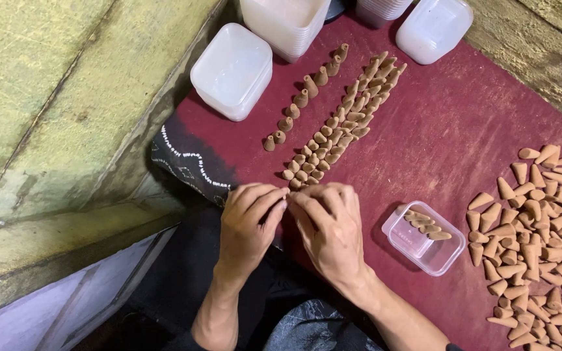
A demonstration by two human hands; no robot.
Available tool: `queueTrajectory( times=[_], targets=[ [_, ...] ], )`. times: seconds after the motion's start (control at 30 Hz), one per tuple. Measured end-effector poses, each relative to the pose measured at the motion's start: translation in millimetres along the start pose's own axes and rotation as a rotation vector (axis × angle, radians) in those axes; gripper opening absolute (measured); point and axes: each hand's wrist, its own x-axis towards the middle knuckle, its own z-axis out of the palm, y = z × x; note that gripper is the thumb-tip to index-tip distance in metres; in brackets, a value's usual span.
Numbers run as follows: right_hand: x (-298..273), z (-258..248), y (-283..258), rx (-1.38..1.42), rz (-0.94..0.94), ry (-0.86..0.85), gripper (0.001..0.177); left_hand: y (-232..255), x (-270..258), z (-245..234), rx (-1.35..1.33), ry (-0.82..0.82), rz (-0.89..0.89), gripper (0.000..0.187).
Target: Sorting and packaging incense cones into a small plastic container
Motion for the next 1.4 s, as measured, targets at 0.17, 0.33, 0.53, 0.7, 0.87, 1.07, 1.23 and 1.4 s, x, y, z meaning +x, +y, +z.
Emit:
queueTrajectory(
  times=[0.17, 0.33, 0.53, 0.7, 0.87, 1.07, 1.23, 1.4],
  targets=[
    [-14, -20, -3, 0.112, -0.062, -0.092, 0.018, 41, 10, -19, 0.094, -0.124, 0.003, 0.011],
    [-32, -45, -3, 0.154, -0.030, -0.029, 0.016, 66, 10, -15, -0.171, -0.148, -0.127, 0.008],
    [-53, -81, 4, 0.122, 0.041, 0.076, 0.013, 97, 12, 8, -0.406, -0.208, -0.154, 0.008],
    [-70, -103, 22, 0.019, 0.128, 0.189, 0.011, 112, 12, 41, -0.443, -0.307, -0.085, 0.007],
    [-80, -117, 45, -0.107, 0.175, 0.231, 0.007, 121, 22, 71, -0.392, -0.373, 0.065, 0.007],
    [-82, -117, 69, -0.096, 0.203, 0.248, 0.009, 118, 28, 97, -0.321, -0.404, 0.170, 0.008],
    [-82, -109, 80, -0.063, 0.251, 0.190, 0.005, 113, 28, 107, -0.208, -0.390, 0.146, 0.009],
    [-80, -100, 86, -0.122, 0.307, 0.225, 0.005, 104, 20, 111, -0.075, -0.350, 0.124, 0.005]
  ],
)
